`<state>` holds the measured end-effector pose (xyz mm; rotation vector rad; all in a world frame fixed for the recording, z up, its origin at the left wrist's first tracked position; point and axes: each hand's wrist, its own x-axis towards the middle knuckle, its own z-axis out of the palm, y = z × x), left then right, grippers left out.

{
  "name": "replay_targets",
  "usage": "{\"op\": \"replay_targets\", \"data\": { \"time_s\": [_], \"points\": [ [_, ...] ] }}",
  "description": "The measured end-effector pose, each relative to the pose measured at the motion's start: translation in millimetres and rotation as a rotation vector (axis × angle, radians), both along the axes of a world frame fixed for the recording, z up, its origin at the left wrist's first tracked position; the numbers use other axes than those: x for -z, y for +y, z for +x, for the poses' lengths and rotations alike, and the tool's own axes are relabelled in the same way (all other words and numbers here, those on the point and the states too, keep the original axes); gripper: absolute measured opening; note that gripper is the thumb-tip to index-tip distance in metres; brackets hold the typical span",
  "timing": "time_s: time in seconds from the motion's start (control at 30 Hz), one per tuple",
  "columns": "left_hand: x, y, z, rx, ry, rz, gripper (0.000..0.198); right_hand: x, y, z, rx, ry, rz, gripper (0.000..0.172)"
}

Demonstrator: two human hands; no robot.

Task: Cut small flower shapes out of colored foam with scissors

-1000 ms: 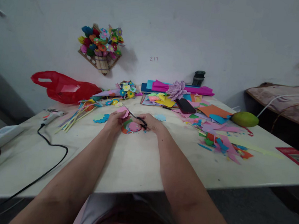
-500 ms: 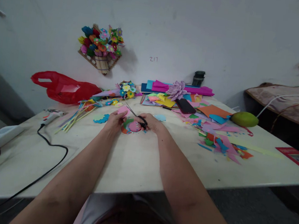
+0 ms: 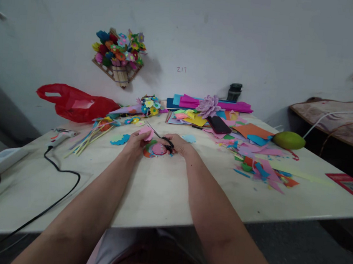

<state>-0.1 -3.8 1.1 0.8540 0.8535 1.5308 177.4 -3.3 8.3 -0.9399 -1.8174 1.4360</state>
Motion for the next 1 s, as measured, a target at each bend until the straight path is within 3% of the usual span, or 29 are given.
{"op": "replay_targets", "data": {
  "time_s": [1.0],
  "points": [
    [1.5,-0.4,0.0,0.047,-0.028,0.058,0.027,-4.1,-3.6,-3.6,0.032,-0.021,-0.013,0.022]
  ]
}}
